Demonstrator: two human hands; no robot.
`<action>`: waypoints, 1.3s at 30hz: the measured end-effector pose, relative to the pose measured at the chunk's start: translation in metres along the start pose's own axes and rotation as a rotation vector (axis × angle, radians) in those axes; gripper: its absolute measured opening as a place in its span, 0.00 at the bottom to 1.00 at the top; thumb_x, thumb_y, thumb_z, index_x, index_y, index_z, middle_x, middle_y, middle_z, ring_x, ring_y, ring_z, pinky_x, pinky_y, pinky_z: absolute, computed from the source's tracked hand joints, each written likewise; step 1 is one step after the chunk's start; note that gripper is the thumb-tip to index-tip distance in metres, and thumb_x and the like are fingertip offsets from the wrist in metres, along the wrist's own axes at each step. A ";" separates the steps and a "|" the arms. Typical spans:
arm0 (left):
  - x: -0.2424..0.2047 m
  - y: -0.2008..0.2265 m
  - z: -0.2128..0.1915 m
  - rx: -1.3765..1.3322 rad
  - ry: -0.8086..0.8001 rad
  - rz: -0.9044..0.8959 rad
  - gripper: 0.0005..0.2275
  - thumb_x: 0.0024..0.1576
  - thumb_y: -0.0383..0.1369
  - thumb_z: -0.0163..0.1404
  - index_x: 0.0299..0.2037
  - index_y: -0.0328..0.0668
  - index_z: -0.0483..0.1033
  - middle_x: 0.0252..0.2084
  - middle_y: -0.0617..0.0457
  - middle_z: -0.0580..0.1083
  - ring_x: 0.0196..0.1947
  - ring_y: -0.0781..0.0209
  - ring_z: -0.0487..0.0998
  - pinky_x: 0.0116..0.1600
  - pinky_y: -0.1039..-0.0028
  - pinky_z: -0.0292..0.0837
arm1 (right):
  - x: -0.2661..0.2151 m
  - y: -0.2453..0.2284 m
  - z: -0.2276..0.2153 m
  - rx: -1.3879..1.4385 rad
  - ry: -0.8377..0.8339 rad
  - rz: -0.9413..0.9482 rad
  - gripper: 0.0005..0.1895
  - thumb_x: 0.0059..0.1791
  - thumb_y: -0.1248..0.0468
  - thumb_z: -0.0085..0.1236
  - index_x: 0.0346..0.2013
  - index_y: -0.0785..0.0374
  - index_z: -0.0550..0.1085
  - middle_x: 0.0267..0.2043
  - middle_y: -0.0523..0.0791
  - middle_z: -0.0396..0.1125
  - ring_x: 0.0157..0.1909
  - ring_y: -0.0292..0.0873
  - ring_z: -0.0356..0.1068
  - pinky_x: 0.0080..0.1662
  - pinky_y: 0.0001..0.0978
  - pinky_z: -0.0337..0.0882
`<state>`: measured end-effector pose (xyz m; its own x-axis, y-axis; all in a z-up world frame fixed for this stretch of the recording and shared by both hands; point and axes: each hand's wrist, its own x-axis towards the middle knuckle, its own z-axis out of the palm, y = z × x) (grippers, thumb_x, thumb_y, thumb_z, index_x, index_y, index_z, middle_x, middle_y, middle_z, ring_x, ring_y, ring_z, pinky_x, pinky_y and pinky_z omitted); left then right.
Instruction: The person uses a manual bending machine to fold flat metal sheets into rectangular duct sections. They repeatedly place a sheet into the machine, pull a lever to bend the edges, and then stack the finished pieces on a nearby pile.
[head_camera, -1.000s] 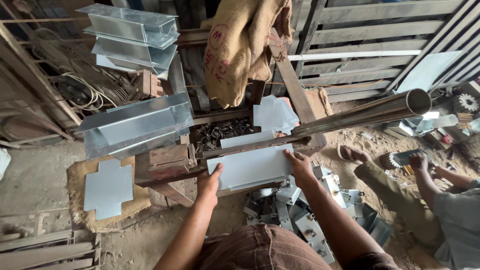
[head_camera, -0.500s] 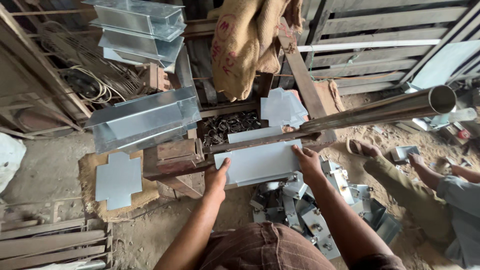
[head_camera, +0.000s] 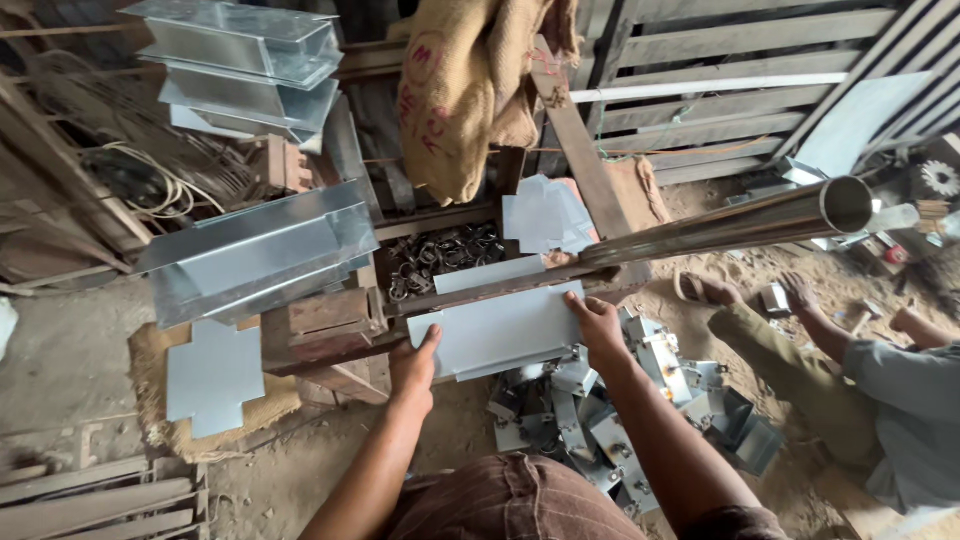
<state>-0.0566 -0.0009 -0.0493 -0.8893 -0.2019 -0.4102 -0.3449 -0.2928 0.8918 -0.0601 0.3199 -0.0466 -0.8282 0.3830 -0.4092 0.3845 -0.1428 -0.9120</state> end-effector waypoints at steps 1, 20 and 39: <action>0.000 0.001 -0.001 0.006 0.002 0.004 0.16 0.54 0.36 0.62 0.48 0.36 0.80 0.46 0.55 0.80 0.44 0.66 0.76 0.51 0.71 0.69 | -0.001 -0.001 0.002 0.004 -0.008 -0.008 0.23 0.51 0.52 0.64 0.44 0.73 0.79 0.38 0.48 0.74 0.37 0.40 0.68 0.40 0.35 0.68; 0.003 0.002 -0.018 0.295 -0.102 0.116 0.18 0.56 0.47 0.58 0.44 0.39 0.81 0.41 0.55 0.81 0.42 0.65 0.78 0.48 0.70 0.71 | -0.035 -0.046 -0.010 -0.474 0.032 -0.058 0.24 0.51 0.50 0.57 0.57 0.60 0.76 0.48 0.47 0.76 0.40 0.43 0.74 0.39 0.36 0.74; -0.113 0.054 0.103 1.341 -0.410 1.213 0.29 0.51 0.48 0.59 0.61 0.42 0.72 0.61 0.45 0.68 0.66 0.47 0.63 0.71 0.52 0.53 | -0.154 -0.309 -0.095 0.412 -0.529 -0.771 0.15 0.60 0.59 0.44 0.43 0.71 0.71 0.41 0.56 0.71 0.47 0.54 0.71 0.60 0.48 0.72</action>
<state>-0.0051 0.1022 0.0646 -0.7383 0.5614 0.3739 0.6625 0.7077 0.2455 -0.0124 0.3918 0.3014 -0.9030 0.0656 0.4245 -0.4172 -0.3693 -0.8304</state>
